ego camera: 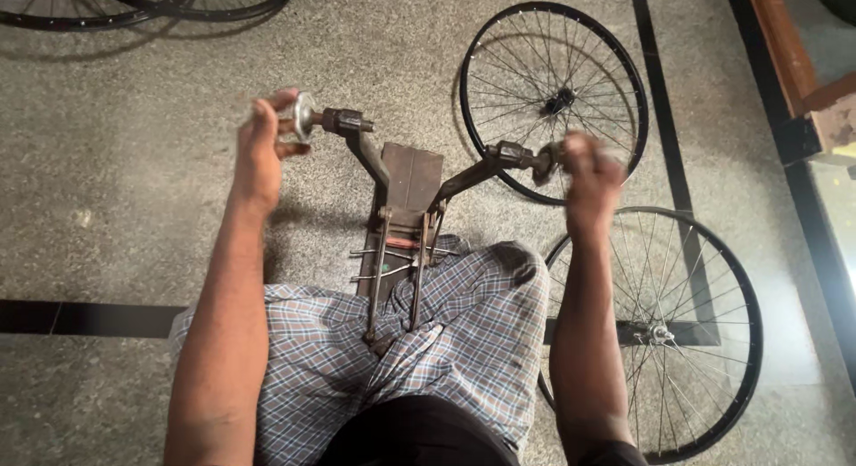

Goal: The person sits on the floor and uses a truing stand to adjust bicycle wheels. They mount a wheel, spin it to check alignment, and make adjustments to the rim and spokes. The person swaps wheels and repeats the process.

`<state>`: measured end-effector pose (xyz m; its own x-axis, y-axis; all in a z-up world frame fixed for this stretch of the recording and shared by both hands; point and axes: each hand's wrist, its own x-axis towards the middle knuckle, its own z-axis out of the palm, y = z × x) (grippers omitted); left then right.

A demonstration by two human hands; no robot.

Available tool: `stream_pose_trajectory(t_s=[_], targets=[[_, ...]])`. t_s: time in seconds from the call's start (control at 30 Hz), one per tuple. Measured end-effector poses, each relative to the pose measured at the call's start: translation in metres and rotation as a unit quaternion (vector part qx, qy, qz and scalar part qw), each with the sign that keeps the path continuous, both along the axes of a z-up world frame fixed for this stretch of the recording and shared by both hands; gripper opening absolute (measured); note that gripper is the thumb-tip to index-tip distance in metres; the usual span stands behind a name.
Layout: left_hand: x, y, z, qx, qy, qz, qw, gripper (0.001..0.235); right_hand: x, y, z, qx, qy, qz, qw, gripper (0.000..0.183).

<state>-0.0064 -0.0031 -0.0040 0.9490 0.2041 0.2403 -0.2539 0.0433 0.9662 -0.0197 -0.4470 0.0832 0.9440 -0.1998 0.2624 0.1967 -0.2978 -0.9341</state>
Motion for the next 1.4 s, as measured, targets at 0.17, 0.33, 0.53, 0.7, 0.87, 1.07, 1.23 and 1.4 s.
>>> stream_pose_trajectory(t_s=[0.17,0.33,0.53,0.7,0.87,1.07,1.23,1.4], targets=[[0.004,-0.007,0.008,-0.009,-0.007,0.089,0.996,0.084,-0.009,0.015,0.013,0.061,-0.155,0.074,0.983,0.032],[0.001,-0.017,0.005,0.040,-0.057,-0.004,0.998,0.077,-0.011,0.018,0.009,-0.051,0.030,-0.032,0.998,0.021],[-0.006,-0.013,0.013,0.024,-0.021,0.137,0.990,0.082,-0.015,0.027,0.000,0.054,-0.287,0.009,0.956,0.017],[-0.009,-0.022,0.021,0.006,-0.040,-0.004,0.999,0.081,-0.017,0.034,0.001,-0.109,-0.148,-0.049,0.982,0.019],[-0.013,-0.018,0.019,0.004,0.005,0.098,0.995,0.086,-0.026,0.022,-0.018,0.007,-0.211,-0.020,0.977,0.022],[-0.016,-0.022,0.021,0.004,-0.052,-0.014,0.999,0.082,-0.008,0.028,-0.037,-0.071,-0.240,-0.082,0.965,0.020],[-0.027,-0.009,0.010,-0.255,-0.097,-0.041,0.961,0.078,-0.027,0.066,-0.023,0.035,-0.389,0.027,0.920,0.017],[-0.009,-0.003,-0.013,-0.168,0.036,0.029,0.985,0.053,-0.010,0.157,0.024,-0.131,-0.227,0.182,0.948,0.011]])
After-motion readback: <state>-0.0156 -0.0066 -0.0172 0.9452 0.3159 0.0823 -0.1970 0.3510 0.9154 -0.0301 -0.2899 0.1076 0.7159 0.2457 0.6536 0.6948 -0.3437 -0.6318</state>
